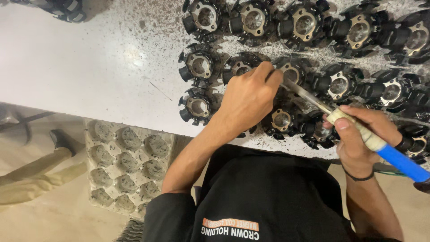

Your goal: The person uses a heated soldering-iron-like tool to burn and scrape residue out of the hubs of black rotor parts arranged in rows on a board, working one part at a time and moving finished parts aside. Smoke rises as the hot tool contacts each part.

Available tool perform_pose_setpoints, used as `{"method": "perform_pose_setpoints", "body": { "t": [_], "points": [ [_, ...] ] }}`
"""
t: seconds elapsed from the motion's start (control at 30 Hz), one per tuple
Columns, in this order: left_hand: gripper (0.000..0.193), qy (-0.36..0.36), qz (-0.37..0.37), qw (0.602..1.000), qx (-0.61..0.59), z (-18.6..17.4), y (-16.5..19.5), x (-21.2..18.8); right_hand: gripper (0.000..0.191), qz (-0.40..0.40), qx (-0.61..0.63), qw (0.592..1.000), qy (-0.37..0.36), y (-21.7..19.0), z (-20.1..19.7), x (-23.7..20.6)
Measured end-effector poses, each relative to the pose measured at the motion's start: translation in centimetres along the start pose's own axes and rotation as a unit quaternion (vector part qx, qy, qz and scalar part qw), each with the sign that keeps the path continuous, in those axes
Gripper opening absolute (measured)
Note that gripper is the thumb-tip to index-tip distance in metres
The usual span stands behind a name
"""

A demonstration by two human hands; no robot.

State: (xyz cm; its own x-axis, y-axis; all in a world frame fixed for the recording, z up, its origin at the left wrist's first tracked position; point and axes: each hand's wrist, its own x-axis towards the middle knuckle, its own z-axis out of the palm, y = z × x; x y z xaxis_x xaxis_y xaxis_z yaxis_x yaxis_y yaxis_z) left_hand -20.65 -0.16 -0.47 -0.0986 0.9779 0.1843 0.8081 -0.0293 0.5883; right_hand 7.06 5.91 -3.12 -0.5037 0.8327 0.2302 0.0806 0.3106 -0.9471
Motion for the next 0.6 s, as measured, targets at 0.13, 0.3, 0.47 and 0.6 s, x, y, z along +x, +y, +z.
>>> {"method": "perform_pose_setpoints", "body": {
  "t": [0.13, 0.3, 0.47, 0.6],
  "points": [
    [0.032, 0.009, 0.028, 0.999, 0.026, -3.0, 1.5, 0.3, 0.017, 0.066, 0.148, 0.985, 0.061, 1.2, -3.9, 0.5],
    [0.033, 0.089, 0.114, 0.988, 0.052, -11.0, 4.7, 1.1, 0.019, 0.113, 0.140, 0.979, 0.096, 2.0, -4.7, 5.1],
    [0.036, 0.189, 0.136, 0.968, 0.095, -8.7, 3.5, 7.3, 0.016, 0.028, 0.072, 0.996, 0.034, 1.5, -0.7, 9.9],
    [0.033, 0.107, 0.029, 0.991, 0.074, -2.6, -0.6, 8.7, 0.017, 0.004, 0.091, 0.996, 0.022, -0.1, 0.4, 10.6]
  ]
}}
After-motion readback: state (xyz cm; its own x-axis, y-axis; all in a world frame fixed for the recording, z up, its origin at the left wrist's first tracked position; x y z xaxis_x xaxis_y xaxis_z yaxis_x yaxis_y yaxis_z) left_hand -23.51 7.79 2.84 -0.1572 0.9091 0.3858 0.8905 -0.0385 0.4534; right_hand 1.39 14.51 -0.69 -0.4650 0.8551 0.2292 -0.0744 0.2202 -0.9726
